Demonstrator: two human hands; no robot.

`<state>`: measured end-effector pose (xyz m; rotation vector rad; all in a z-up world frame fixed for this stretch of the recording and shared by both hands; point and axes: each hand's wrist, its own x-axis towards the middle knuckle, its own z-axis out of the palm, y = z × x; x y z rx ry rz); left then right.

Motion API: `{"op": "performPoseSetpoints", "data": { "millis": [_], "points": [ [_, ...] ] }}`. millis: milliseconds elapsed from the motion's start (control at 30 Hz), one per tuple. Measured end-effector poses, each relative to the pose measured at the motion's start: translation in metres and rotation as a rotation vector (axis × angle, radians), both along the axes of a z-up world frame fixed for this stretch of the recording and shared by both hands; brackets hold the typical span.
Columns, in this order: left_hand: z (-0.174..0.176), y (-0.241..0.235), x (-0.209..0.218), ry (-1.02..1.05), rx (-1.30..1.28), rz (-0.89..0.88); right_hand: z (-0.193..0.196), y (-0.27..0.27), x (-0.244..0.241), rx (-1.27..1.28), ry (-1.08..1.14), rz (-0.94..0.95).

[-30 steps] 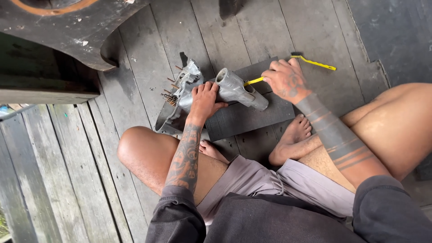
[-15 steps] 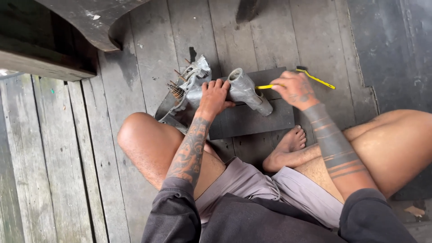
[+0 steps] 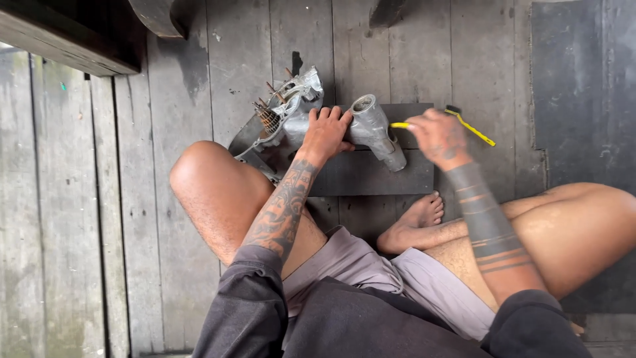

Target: The person cleans the internal surfaces of a motorcycle engine casing using a small brush.

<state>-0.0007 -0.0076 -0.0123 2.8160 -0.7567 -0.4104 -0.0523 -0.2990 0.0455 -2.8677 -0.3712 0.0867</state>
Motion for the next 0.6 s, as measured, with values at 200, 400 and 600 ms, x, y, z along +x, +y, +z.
{"op": "performPoseSetpoints", "data": {
  "millis": [200,400,600],
  "points": [
    [0.009,0.002,-0.002,0.011,0.007,0.001,0.042,-0.012,0.006,0.234,0.471,-0.104],
    [0.016,0.002,-0.003,0.010,0.009,-0.007,0.020,0.007,0.006,0.046,0.218,-0.050],
    [0.006,-0.001,0.001,0.003,0.036,-0.018,0.043,-0.025,0.011,0.089,0.268,-0.072]
  ]
}}
